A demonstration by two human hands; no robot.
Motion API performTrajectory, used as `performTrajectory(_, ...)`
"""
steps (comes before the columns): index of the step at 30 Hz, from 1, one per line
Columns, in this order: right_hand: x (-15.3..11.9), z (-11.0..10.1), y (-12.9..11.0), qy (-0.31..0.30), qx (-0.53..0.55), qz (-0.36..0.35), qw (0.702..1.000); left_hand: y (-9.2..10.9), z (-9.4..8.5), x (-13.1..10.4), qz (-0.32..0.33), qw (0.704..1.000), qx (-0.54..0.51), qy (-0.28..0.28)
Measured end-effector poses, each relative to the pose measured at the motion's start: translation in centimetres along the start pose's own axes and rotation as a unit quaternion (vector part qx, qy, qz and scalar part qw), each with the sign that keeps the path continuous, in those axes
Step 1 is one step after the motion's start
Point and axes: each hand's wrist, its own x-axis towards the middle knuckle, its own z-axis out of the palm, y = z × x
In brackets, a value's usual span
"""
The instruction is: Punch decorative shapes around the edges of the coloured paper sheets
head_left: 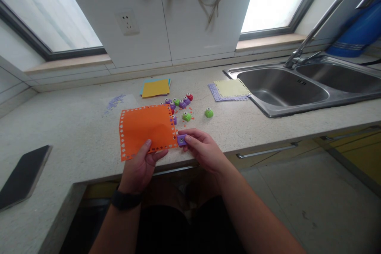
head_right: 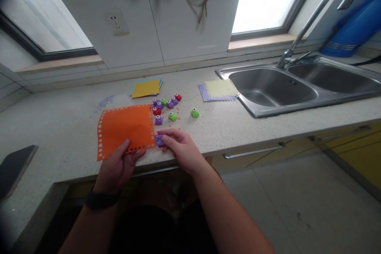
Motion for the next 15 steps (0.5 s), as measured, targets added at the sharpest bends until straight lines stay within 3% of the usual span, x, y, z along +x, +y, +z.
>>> performTrajectory(15,-0.1,0.3,-0.29,0.002,-0.001,-0.004,1.0,0.16,0.46,-0.18,0.016,1.0,0.014,0.0)
